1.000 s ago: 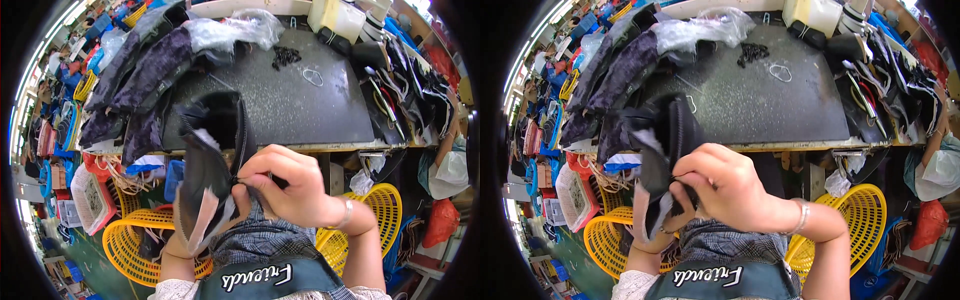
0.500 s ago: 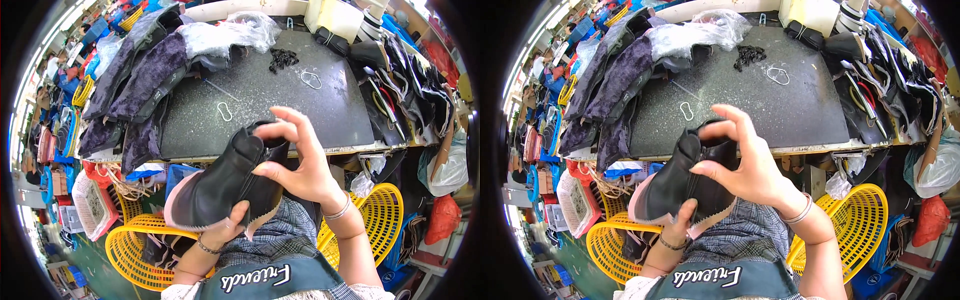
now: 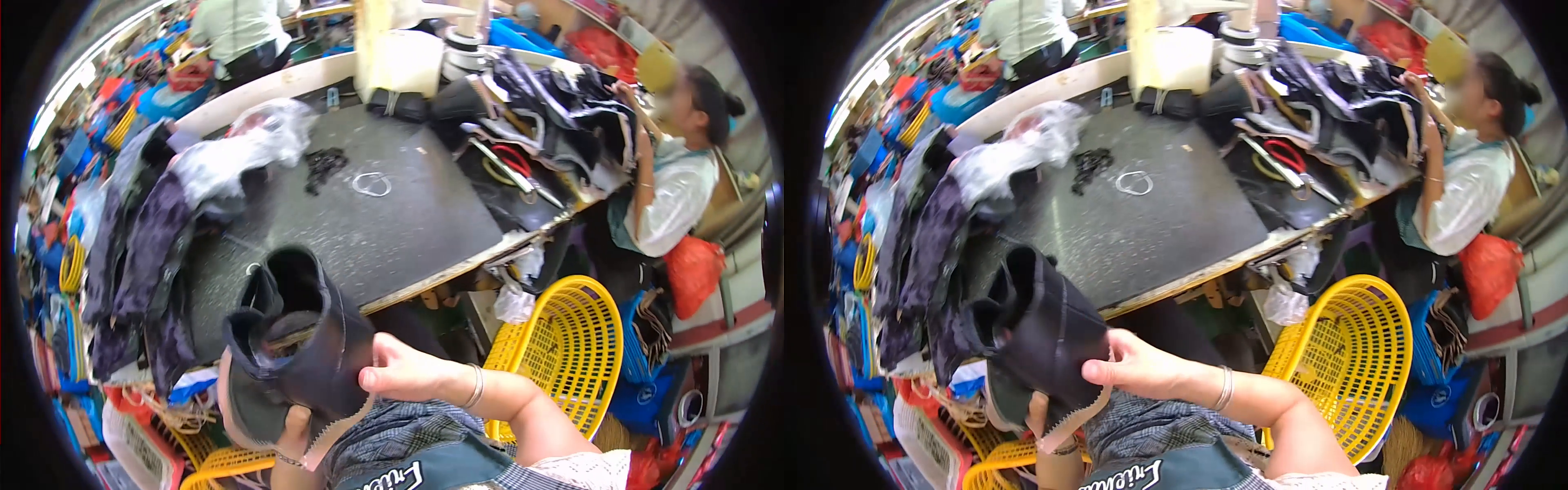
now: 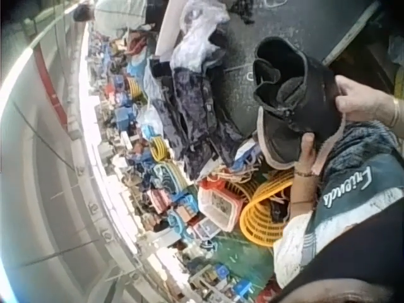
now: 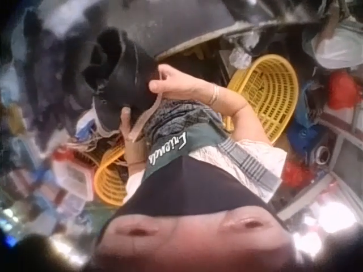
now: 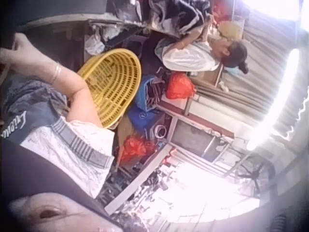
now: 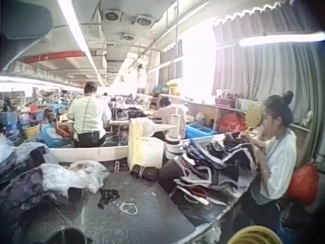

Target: Assembling shoe components by manually attaching zippers and lining to leather uppers at a factory workbench.

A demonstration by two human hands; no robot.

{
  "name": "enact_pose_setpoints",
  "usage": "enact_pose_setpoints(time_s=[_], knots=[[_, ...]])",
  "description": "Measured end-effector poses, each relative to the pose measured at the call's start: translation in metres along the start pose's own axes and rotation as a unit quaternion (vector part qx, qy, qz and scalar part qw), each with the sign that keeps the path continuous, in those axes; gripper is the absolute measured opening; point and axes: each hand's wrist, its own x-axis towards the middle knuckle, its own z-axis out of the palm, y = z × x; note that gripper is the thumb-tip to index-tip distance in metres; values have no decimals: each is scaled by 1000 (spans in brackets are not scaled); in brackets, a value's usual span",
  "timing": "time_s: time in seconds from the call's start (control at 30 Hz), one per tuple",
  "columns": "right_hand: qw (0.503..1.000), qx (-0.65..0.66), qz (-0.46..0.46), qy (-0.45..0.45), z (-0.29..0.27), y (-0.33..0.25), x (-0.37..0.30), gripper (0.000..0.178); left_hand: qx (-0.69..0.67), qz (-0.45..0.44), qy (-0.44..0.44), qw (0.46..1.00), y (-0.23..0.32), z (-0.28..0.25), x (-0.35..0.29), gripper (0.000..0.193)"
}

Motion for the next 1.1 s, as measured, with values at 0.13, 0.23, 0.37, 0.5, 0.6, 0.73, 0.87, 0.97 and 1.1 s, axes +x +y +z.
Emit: enact_pose_setpoints(time_s=[0.13, 0.23, 0.37, 0.5, 0.6, 0.73, 0.87, 0.97, 1.1], knots=[[795, -360, -413, 260, -22, -75, -34, 22, 153, -7, -168, 974, 6, 23, 56, 73], [445, -586, -353, 578, -77, -180, 7, 22, 231, 4, -174, 957, 15, 49, 76, 48], [428, -698, -84, 567, -218, -260, 81, 56, 296, -56, -181, 936, 9, 53, 94, 20], [422, -771, -47, 474, -256, -229, 126, 53, 262, -70, -165, 948, 19, 46, 93, 19], [338, -754, -134, 547, -206, -232, 114, 34, 374, 49, -98, 921, 49, 16, 84, 18], [431, -581, -420, 548, -126, -203, 140, 39, 473, 159, -25, 866, 73, -7, 79, 18], [464, -601, -466, 454, -145, -150, 232, 60, 581, 336, -29, 741, 80, -3, 88, 21], [528, -665, -291, 441, -178, -123, 263, 70, 702, 442, 82, 553, 127, -30, 88, 30], [542, -685, -214, 438, -162, -121, 265, 92, 831, 320, 235, 390, 213, -95, 74, 78]])
